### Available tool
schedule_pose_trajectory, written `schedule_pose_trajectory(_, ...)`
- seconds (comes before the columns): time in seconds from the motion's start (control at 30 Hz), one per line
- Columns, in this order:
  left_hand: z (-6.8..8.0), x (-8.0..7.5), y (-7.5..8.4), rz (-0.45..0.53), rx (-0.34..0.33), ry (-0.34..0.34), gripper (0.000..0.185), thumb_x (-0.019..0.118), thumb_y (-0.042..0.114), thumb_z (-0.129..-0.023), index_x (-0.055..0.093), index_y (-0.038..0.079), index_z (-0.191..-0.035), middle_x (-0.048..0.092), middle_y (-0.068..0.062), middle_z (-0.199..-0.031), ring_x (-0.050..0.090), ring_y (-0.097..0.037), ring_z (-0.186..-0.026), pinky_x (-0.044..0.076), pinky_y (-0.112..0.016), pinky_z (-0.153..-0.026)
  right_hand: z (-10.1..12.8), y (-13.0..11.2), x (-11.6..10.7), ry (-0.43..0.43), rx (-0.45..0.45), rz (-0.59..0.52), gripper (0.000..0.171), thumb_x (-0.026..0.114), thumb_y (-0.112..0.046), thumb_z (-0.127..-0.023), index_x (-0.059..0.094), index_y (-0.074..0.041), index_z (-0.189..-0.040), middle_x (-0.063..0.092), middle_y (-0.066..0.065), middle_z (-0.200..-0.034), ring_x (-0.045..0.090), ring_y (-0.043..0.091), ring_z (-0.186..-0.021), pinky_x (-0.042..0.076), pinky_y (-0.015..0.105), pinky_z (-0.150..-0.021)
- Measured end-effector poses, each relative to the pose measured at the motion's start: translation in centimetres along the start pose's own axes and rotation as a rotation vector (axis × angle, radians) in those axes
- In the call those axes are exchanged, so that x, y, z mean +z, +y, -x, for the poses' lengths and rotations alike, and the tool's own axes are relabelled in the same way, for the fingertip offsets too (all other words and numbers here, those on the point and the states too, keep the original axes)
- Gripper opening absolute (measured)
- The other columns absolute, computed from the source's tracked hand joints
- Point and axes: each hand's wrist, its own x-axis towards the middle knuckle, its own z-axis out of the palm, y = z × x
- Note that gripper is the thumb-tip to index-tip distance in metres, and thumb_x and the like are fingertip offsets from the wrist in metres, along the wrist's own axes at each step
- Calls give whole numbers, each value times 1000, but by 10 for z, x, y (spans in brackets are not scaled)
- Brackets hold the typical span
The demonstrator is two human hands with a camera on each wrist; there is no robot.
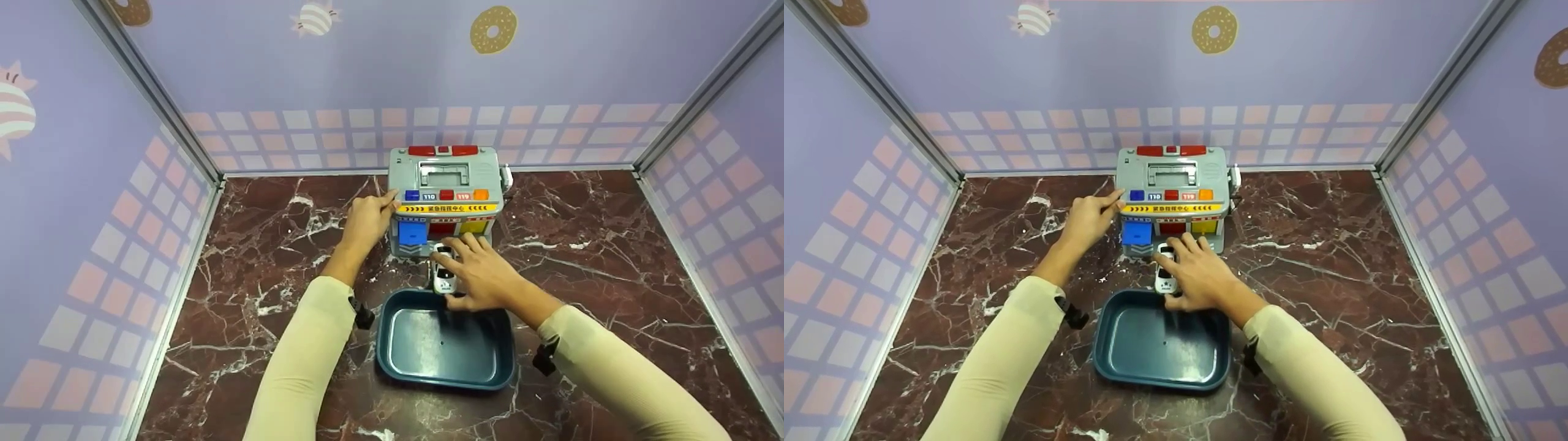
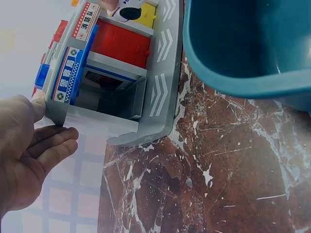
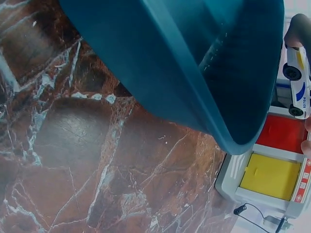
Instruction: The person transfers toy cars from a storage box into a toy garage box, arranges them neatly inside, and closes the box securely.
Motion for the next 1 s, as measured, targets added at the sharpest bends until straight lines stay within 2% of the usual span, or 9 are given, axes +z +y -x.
schedule_pose_trajectory(0.13, 0, 1, -1, 5, 11, 8, 34, 63, 43, -99, 68, 30, -131, 72, -9, -124, 69, -40, -115, 56, -53, -96, -2, 3, 2, -7, 10, 10, 83, 62, -67, -77, 51, -23, -147, 53, 17, -143, 49, 37, -114, 46, 54, -94)
schedule_pose_trajectory(0.33, -1, 1, -2, 5, 31, 21, 34, 64, 41, -99, 69, 29, -130, 73, -8, -122, 70, -38, -114, 56, -52, -96, -5, 5, 4, 6, 28, -6, 83, 65, -63, -76, 52, -22, -147, 53, 18, -144, 49, 38, -114, 46, 53, -93)
schedule_pose_trajectory(0.6, 0, 1, -1, 6, 35, 6, 34, 63, 39, -100, 68, 29, -132, 72, -7, -125, 70, -38, -114, 55, -52, -98, -13, 7, 8, -9, 67, -31, 84, 66, -63, -77, 51, -22, -148, 52, 19, -145, 49, 40, -119, 49, 57, -99)
schedule_pose_trajectory(0.83, 0, 1, -1, -7, 31, 6, 34, 64, 40, -100, 69, 28, -131, 73, -8, -123, 70, -40, -114, 55, -54, -97, -18, 9, 11, -12, 83, -70, 84, 77, -58, -74, 54, -21, -146, 52, 19, -144, 49, 39, -122, 50, 57, -100)
schedule_pose_trajectory(1.0, 0, 2, -3, -9, 42, 14, 35, 63, 41, -100, 69, 28, -131, 73, -6, -124, 70, -39, -114, 55, -53, -97, -23, 12, 12, -40, 83, -86, 81, 79, -57, -75, 55, -23, -145, 50, 17, -147, 48, 38, -123, 50, 57, -102)
